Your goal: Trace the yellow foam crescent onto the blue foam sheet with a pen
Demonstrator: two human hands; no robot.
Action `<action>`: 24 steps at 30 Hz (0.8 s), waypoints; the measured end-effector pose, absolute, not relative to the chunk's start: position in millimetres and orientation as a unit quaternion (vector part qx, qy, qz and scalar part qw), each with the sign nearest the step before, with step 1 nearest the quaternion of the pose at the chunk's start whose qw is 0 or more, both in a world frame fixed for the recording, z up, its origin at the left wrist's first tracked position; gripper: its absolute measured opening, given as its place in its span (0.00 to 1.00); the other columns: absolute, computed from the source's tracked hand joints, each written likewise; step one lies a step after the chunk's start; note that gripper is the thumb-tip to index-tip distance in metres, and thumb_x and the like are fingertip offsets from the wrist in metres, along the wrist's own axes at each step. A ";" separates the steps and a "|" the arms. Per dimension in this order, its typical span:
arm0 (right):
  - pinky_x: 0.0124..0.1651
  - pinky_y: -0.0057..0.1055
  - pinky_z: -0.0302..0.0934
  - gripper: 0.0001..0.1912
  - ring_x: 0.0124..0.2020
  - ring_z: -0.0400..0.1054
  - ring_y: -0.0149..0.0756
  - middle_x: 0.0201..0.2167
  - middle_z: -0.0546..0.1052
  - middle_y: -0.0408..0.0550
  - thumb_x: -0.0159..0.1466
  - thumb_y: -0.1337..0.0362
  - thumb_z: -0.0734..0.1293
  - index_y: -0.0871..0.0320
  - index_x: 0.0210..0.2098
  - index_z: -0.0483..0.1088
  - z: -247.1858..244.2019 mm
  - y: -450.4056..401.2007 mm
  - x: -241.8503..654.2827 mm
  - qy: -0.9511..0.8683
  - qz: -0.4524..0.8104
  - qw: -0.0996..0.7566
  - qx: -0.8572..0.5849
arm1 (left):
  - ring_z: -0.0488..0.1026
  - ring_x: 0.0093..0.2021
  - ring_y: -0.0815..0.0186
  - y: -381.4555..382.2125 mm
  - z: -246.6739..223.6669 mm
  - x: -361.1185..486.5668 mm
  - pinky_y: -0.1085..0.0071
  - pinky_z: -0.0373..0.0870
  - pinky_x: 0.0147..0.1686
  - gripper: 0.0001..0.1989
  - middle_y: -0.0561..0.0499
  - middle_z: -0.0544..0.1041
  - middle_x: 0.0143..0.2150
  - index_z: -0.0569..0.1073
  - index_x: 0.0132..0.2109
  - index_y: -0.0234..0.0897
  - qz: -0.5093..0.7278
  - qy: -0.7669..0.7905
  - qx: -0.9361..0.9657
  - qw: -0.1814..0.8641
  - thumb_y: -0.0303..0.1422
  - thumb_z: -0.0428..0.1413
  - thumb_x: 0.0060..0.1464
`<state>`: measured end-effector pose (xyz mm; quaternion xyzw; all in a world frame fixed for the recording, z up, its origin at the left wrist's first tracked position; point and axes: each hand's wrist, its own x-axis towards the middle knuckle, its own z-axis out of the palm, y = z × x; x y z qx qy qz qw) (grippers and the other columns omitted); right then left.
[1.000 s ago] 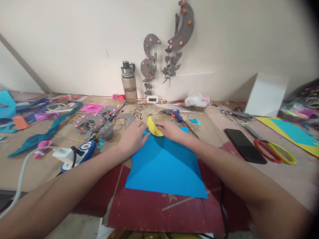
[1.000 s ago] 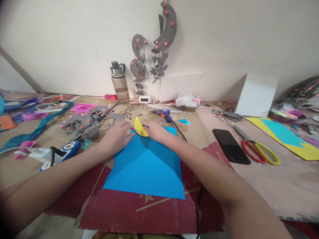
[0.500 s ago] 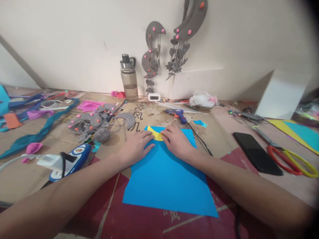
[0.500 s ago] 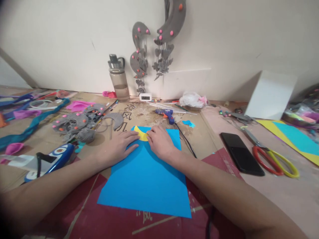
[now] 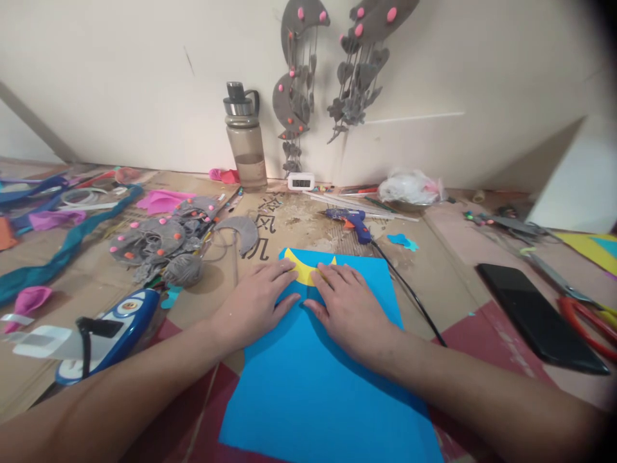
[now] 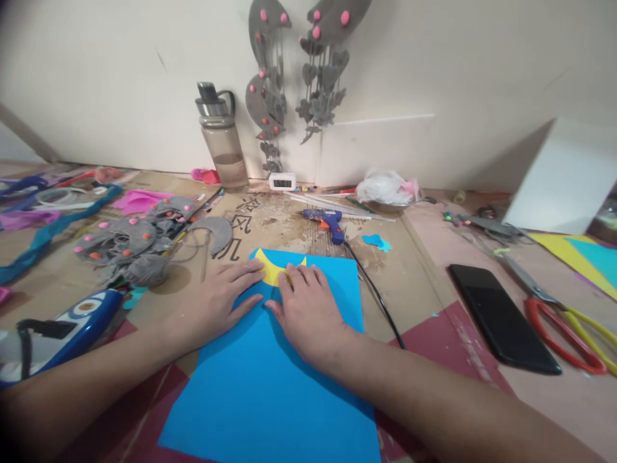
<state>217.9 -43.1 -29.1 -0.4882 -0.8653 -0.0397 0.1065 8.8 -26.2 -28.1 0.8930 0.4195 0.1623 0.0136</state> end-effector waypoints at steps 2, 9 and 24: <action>0.65 0.55 0.58 0.30 0.63 0.64 0.57 0.62 0.70 0.65 0.71 0.50 0.60 0.67 0.60 0.69 -29.8 -45.0 218.2 -0.867 -0.046 0.107 -0.484 | 0.70 0.61 0.52 -26.6 -26.7 9.1 0.52 0.68 0.61 0.17 0.39 0.74 0.59 0.74 0.55 0.34 0.164 0.414 0.895 0.008 0.39 0.51 0.67; 0.69 0.53 0.56 0.32 0.65 0.62 0.57 0.64 0.68 0.66 0.71 0.49 0.58 0.71 0.62 0.67 -26.7 -52.1 214.7 -0.871 -0.048 0.090 -0.480 | 0.72 0.59 0.50 -25.9 -27.1 9.3 0.50 0.70 0.58 0.17 0.38 0.76 0.58 0.73 0.55 0.31 0.175 0.401 0.899 -0.015 0.38 0.53 0.66; 0.68 0.50 0.57 0.30 0.66 0.61 0.55 0.63 0.69 0.66 0.72 0.52 0.59 0.71 0.61 0.67 -20.0 -50.4 212.4 -0.876 -0.016 0.074 -0.476 | 0.71 0.59 0.50 -25.0 -29.4 7.4 0.50 0.70 0.58 0.18 0.39 0.76 0.57 0.73 0.56 0.31 0.178 0.400 0.899 -0.020 0.39 0.52 0.67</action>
